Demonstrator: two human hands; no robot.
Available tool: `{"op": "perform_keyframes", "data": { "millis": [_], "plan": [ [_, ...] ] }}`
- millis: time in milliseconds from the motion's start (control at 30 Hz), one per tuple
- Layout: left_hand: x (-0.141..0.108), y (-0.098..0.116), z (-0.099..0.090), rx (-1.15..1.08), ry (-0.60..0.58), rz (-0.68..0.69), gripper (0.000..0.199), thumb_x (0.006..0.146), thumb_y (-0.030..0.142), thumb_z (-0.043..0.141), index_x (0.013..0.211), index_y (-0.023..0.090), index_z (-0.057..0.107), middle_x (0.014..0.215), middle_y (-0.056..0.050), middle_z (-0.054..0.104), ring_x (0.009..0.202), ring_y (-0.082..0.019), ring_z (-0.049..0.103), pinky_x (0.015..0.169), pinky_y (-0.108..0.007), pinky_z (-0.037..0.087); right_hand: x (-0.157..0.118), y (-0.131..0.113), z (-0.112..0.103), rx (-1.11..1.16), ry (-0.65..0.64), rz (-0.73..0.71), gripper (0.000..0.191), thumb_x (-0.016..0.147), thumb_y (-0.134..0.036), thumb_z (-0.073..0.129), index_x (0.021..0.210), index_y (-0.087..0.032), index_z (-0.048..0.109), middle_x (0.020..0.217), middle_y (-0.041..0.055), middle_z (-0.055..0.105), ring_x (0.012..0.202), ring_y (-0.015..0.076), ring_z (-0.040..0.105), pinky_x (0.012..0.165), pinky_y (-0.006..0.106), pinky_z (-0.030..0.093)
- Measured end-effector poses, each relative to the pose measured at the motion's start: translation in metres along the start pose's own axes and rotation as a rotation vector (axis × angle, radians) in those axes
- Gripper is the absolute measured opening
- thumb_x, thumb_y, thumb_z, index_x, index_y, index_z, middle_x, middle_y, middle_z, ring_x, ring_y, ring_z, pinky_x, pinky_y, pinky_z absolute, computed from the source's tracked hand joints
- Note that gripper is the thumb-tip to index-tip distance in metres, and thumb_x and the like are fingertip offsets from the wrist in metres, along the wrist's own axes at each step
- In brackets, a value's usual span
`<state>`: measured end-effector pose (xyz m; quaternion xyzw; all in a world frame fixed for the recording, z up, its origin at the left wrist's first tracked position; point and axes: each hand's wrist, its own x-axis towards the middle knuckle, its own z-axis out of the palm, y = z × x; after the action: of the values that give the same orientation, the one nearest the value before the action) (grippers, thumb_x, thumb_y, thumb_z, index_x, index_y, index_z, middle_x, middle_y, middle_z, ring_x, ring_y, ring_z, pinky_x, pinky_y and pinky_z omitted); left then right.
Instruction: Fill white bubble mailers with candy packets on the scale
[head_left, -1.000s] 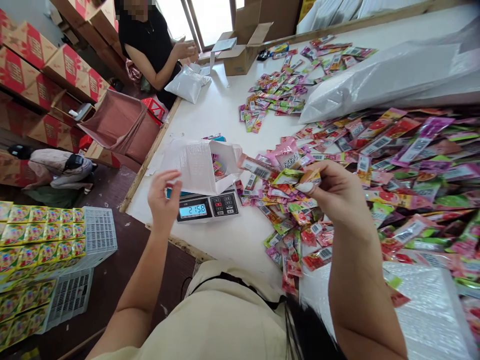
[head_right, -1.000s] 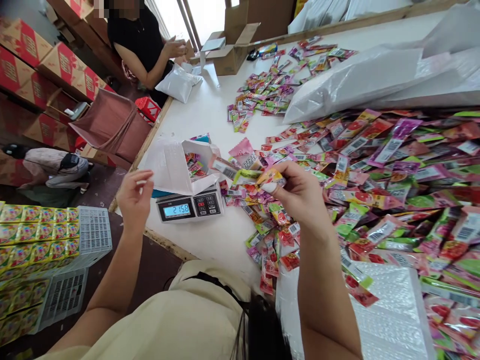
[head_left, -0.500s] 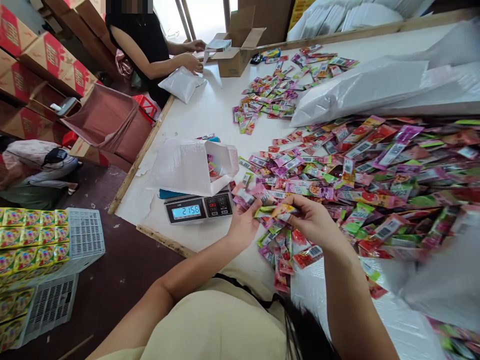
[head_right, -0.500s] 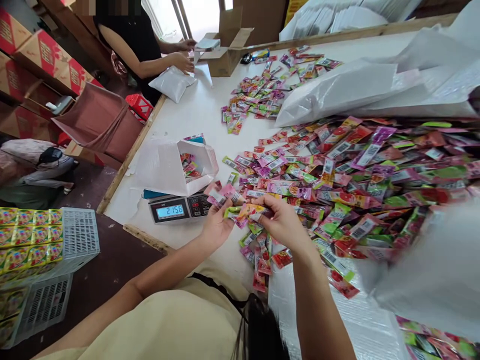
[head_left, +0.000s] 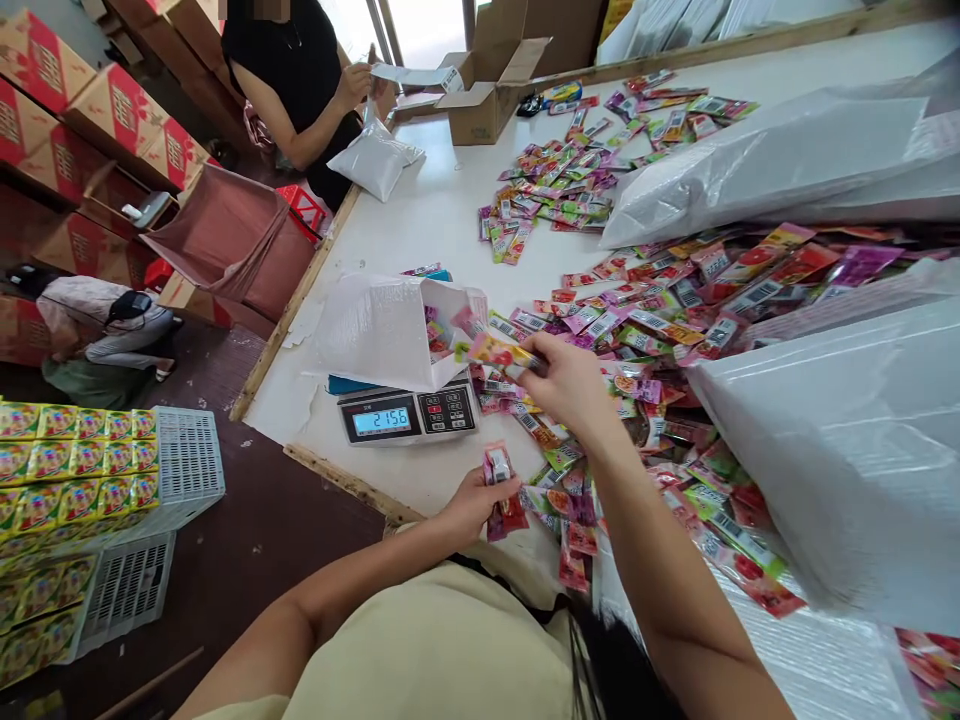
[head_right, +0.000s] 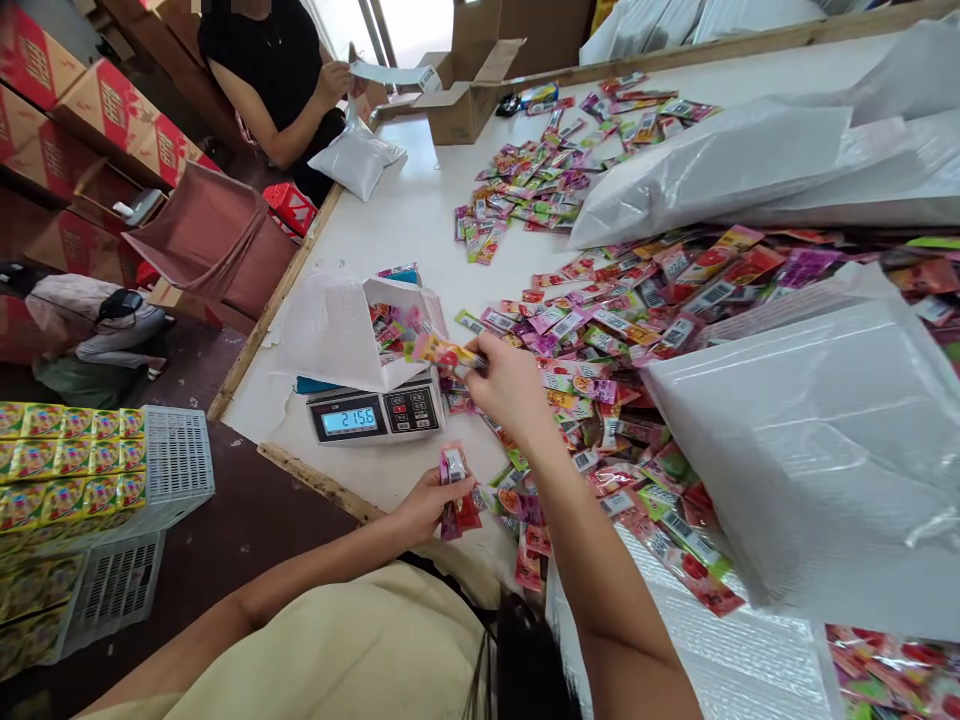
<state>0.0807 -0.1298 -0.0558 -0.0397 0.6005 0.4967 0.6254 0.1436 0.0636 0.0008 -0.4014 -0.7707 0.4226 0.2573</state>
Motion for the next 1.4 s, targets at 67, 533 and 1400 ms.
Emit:
{"op": "perform_keyframes", "data": {
  "millis": [67,533,1400],
  "plan": [
    [0.001,-0.007,-0.007,0.092,-0.029,-0.049,0.067,0.032,0.057,0.099,0.071,0.015,0.064,0.065,0.0,0.062,0.057,-0.011,0.054,0.061,-0.028,0.047,0.024,-0.02,0.026,-0.087,-0.022,-0.01,0.019,0.076,-0.021,0.06,0.092,-0.018,0.071,0.08,0.0061,0.071,0.074,0.0232,0.064,0.072,0.034,0.048],
    [0.031,-0.017,0.003,0.257,-0.124,-0.059,0.059,0.049,0.056,0.092,0.077,0.016,0.059,0.06,0.003,0.056,0.05,-0.009,0.05,0.05,-0.023,0.041,0.003,0.014,-0.018,0.037,-0.202,-0.106,0.04,0.09,-0.029,0.053,0.126,-0.02,0.07,0.123,0.0092,0.074,0.107,0.0251,0.072,0.096,0.042,0.057],
    [-0.006,0.007,0.021,0.996,-0.27,0.619,0.075,0.082,0.04,0.077,0.146,0.012,0.05,0.153,-0.025,0.047,0.145,-0.038,0.043,0.119,-0.055,0.038,-0.12,0.083,-0.033,-0.417,-0.287,0.244,0.038,0.091,-0.022,0.041,0.116,-0.023,0.07,0.094,0.0072,0.078,0.082,0.0237,0.073,0.068,0.031,0.05]
  ]
}}
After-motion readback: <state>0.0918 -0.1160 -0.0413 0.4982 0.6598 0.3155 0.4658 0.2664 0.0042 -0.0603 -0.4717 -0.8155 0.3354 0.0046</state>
